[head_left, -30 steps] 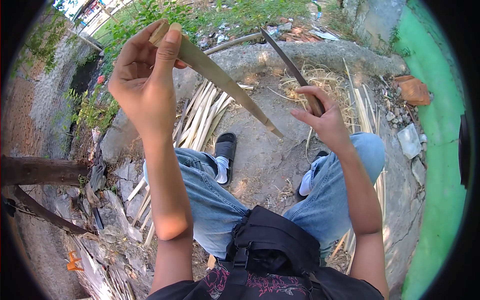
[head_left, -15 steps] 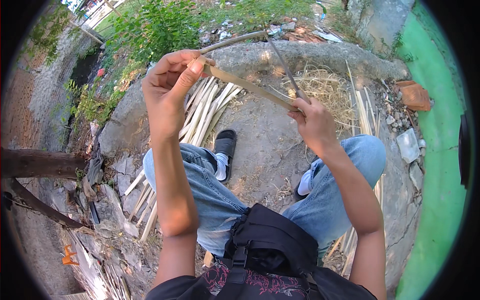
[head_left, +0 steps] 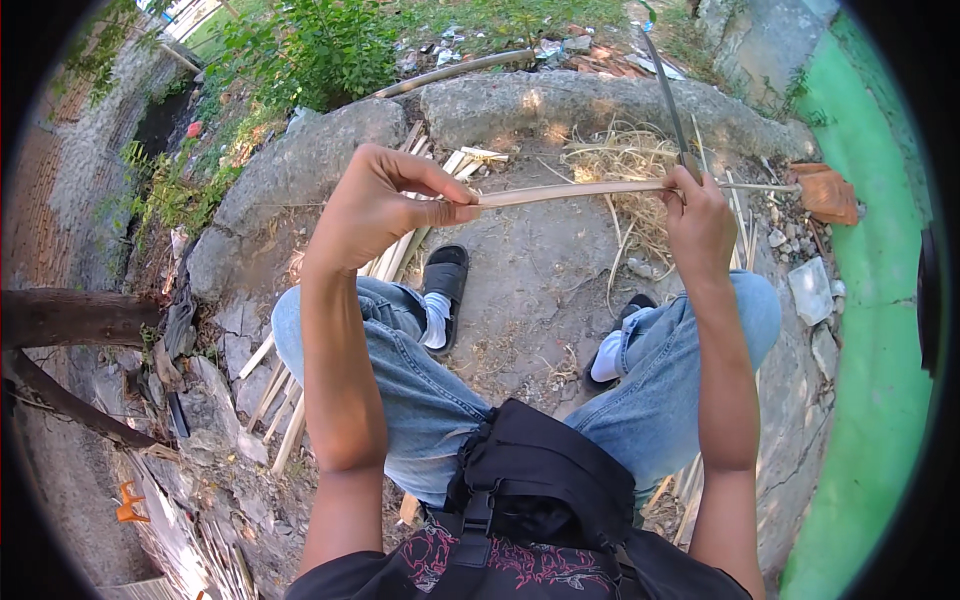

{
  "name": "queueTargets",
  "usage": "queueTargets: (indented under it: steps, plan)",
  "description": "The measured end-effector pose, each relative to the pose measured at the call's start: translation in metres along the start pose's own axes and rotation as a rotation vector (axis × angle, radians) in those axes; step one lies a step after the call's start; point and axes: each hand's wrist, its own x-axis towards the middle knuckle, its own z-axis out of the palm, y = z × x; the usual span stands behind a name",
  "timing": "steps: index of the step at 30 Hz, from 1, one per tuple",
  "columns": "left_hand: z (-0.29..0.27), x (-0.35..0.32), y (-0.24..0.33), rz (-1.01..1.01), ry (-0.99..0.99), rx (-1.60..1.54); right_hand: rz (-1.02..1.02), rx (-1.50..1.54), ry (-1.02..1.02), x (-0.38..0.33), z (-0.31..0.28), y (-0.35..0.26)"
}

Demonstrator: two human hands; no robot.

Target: The person strips thin layers off a long bamboo stalk by hand using a knife, working along the length of the stalk.

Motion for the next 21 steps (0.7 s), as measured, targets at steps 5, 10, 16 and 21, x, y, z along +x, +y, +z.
queueTargets:
  steps: [5, 10, 16, 21]
  plan:
    - [0.008, 0.005, -0.01, -0.147, -0.168, -0.051, -0.02, -0.008, -0.006, -0.003, -0.004, 0.003]
    - [0.014, 0.008, -0.018, -0.125, -0.103, -0.086, -0.037, -0.028, -0.034, -0.006, -0.002, 0.008]
    - [0.012, 0.019, -0.034, 0.004, 0.269, -0.263, -0.086, -0.047, -0.058, -0.01, -0.001, 0.007]
    - [-0.012, 0.019, -0.044, 0.077, 0.625, -0.131, -0.03, -0.045, -0.064, -0.007, -0.003, 0.018]
